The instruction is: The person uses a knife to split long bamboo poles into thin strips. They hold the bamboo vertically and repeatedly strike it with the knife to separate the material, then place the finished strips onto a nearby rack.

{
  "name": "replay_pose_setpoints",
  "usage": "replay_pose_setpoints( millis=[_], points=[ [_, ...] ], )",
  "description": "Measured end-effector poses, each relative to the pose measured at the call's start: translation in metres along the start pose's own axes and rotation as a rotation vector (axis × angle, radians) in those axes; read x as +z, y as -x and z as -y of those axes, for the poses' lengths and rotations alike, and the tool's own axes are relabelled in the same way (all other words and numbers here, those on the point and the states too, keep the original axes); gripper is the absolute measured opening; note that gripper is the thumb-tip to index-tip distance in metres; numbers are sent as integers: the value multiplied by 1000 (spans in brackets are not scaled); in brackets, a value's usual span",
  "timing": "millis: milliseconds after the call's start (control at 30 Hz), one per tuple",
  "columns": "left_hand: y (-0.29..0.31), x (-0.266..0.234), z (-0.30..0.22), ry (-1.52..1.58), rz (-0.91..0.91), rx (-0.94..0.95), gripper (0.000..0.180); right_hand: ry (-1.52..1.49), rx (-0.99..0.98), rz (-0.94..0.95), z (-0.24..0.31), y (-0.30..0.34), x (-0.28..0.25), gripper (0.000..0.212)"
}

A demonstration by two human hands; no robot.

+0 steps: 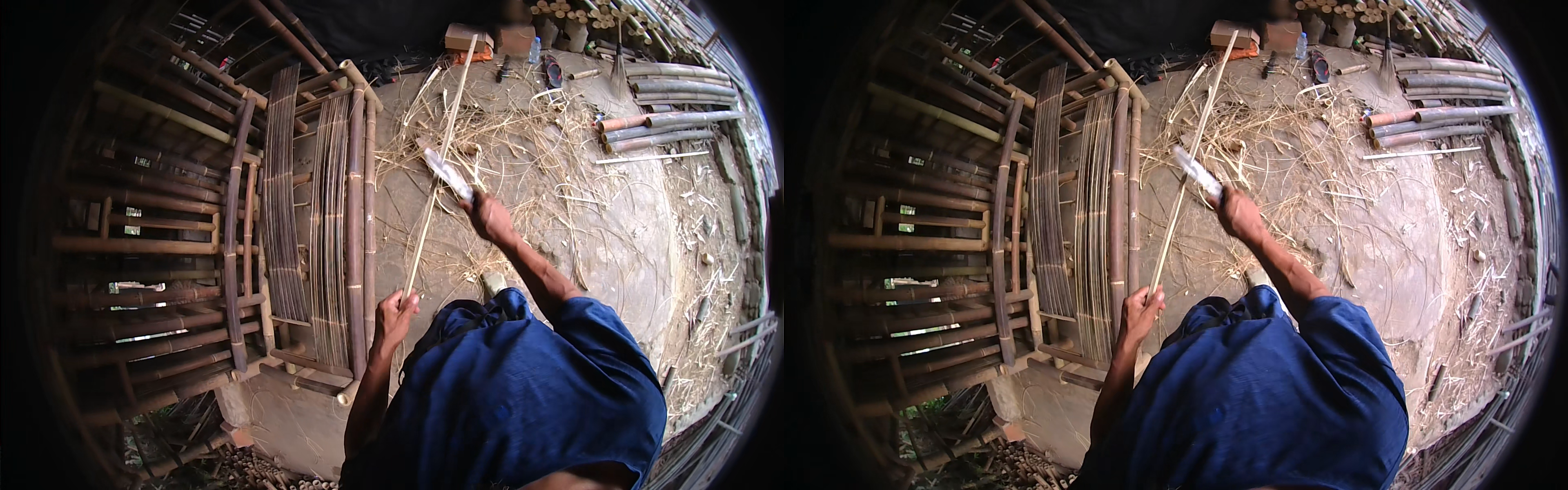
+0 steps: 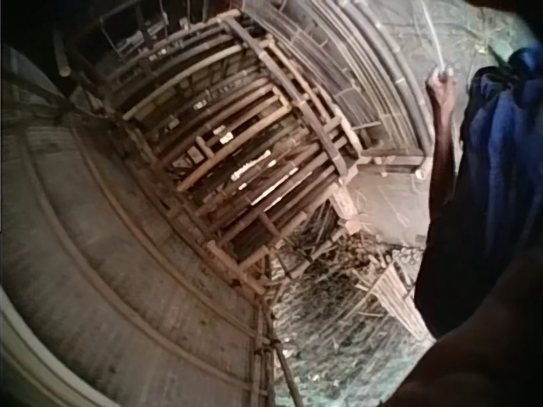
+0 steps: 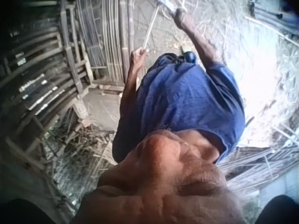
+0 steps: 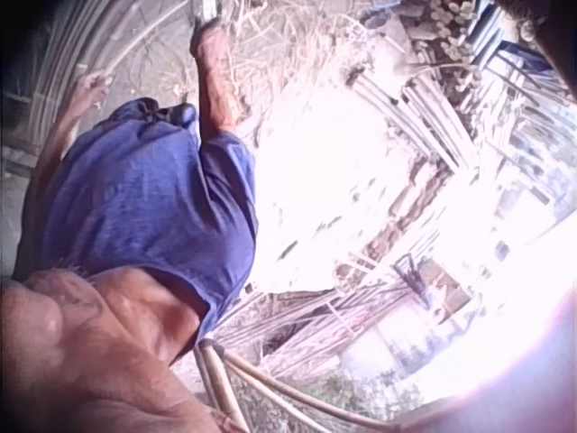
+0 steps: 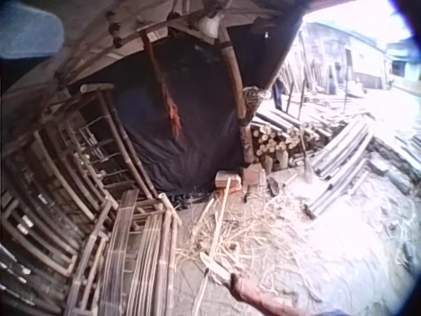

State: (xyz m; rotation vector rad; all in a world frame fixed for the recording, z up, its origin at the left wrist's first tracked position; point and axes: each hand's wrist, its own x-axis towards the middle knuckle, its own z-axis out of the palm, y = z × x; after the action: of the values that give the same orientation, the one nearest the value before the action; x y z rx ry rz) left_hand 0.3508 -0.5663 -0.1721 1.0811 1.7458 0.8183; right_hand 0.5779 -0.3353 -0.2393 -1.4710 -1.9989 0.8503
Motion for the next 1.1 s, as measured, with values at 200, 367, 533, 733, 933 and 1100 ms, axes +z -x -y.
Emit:
replay_pose_setpoints(
  millis=[200,367,533,733,933,1100],
  points=[
    [-48,22,-27,-11,1,87,30,162,-241,332,65,73,-7,66],
    [-25,19,-57,-88,-27,63,21,153,-339,183,39,32,-20,60],
    [49,-19,-61,-146,61,-81,29,200,69,85,7,-1,-28,59],
    [60,-35,-69,-49,117,19,30,212,-280,57,35,17,-37,62],
    [107,-58,-76,-51,137,-3,30,329,-148,-16,-10,-48,-84,63],
    [170,-98,-79,-209,192,-92,32,740,-146,-471,-105,-115,-156,54]
  ],
)
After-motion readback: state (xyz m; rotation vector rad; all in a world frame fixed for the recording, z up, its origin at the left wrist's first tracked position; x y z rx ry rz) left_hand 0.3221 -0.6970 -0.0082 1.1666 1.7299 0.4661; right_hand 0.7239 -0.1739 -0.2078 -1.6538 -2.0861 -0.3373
